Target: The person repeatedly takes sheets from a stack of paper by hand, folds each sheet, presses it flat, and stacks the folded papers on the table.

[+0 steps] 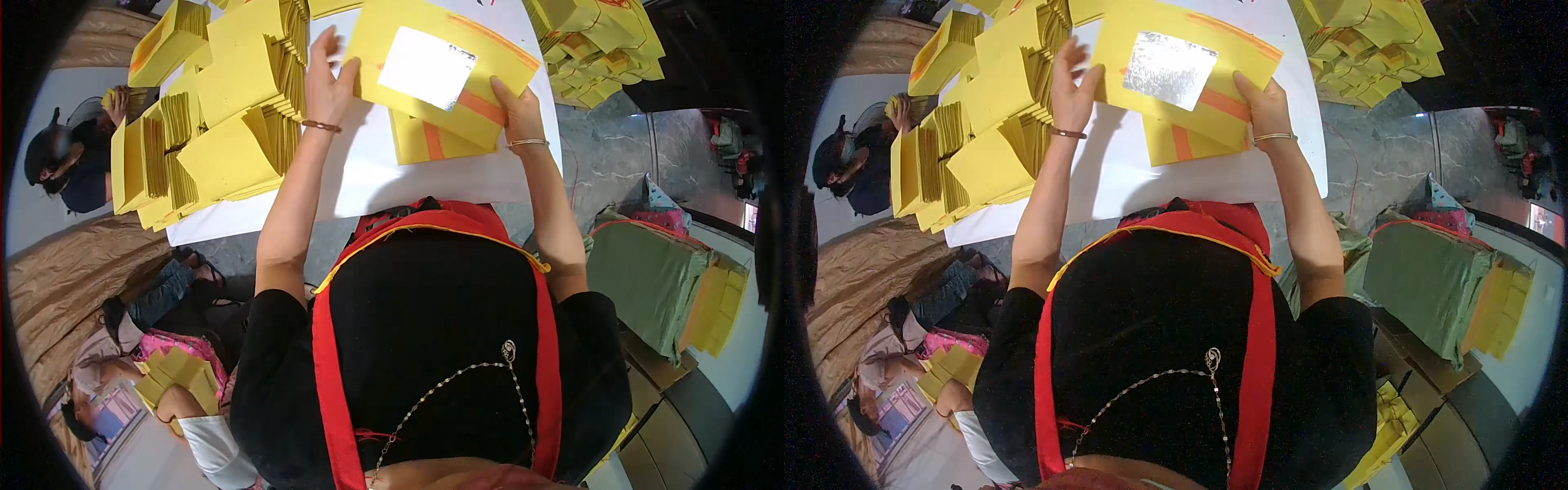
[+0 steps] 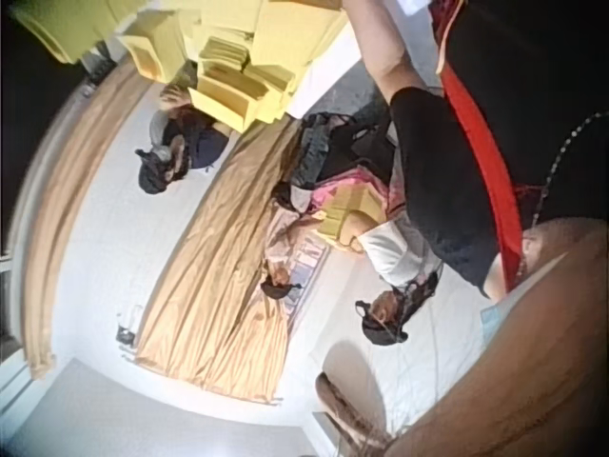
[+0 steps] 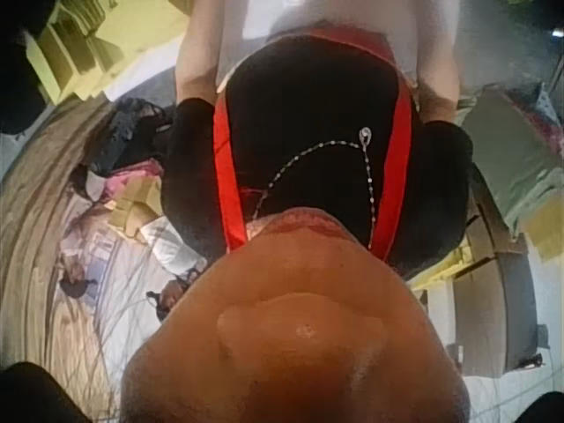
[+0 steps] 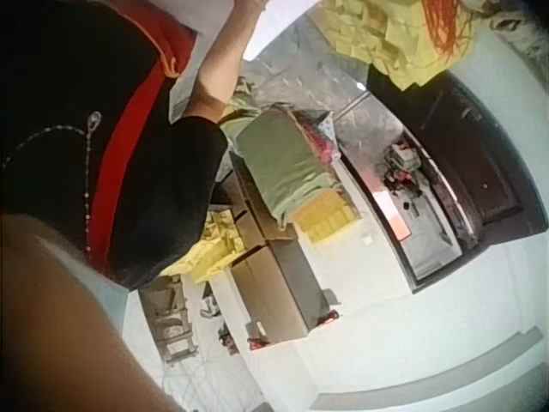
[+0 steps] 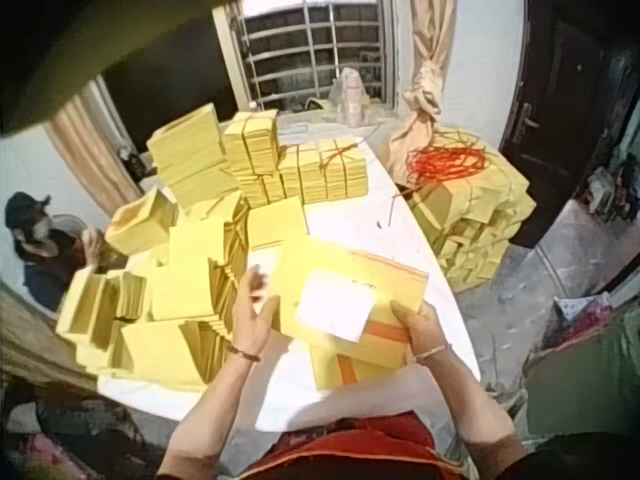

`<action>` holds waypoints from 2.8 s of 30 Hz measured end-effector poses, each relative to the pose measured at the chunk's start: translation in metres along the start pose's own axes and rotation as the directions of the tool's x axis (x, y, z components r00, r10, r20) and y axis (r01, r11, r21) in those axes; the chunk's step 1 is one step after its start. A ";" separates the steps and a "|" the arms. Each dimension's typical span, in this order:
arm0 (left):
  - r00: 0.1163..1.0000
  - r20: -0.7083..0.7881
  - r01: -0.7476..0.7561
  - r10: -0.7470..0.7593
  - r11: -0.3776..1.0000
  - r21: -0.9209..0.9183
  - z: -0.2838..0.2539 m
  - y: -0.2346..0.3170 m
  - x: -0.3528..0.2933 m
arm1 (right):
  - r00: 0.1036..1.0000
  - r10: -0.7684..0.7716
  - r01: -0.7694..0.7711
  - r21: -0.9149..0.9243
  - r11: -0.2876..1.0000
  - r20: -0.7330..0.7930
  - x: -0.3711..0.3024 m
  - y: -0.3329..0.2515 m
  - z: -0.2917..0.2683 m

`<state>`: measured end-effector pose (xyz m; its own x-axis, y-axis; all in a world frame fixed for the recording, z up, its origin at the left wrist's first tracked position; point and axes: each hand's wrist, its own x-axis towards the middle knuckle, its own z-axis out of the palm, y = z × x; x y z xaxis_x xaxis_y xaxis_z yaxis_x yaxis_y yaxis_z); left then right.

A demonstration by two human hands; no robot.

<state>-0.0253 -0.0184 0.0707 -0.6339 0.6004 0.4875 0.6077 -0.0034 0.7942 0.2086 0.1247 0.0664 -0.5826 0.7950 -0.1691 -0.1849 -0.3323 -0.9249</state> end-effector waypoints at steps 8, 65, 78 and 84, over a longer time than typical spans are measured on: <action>0.830 0.419 -0.542 0.369 0.710 0.449 0.044 0.041 -0.066 | 0.952 0.199 -0.111 0.343 0.933 -0.233 -0.014 0.048 -0.005; 0.640 0.361 0.750 -0.678 0.654 -0.101 0.055 0.005 -0.044 | 0.969 0.069 -0.196 -0.567 0.800 -0.238 0.018 0.030 -0.019; 0.706 0.409 0.605 -0.578 0.793 0.075 0.050 0.006 -0.042 | 0.993 -0.076 -0.026 -0.805 0.592 -0.088 0.018 0.030 -0.016; 0.752 0.389 0.469 -0.533 0.846 0.253 0.050 0.014 -0.039 | 0.991 -0.121 0.019 -0.854 0.519 -0.052 0.018 0.032 -0.017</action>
<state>0.0318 -0.0017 0.0448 -0.6142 0.7641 -0.1974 0.3381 0.4808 0.8090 0.2053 0.1372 0.0282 -0.5143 0.8544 -0.0736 0.5694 0.2760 -0.7744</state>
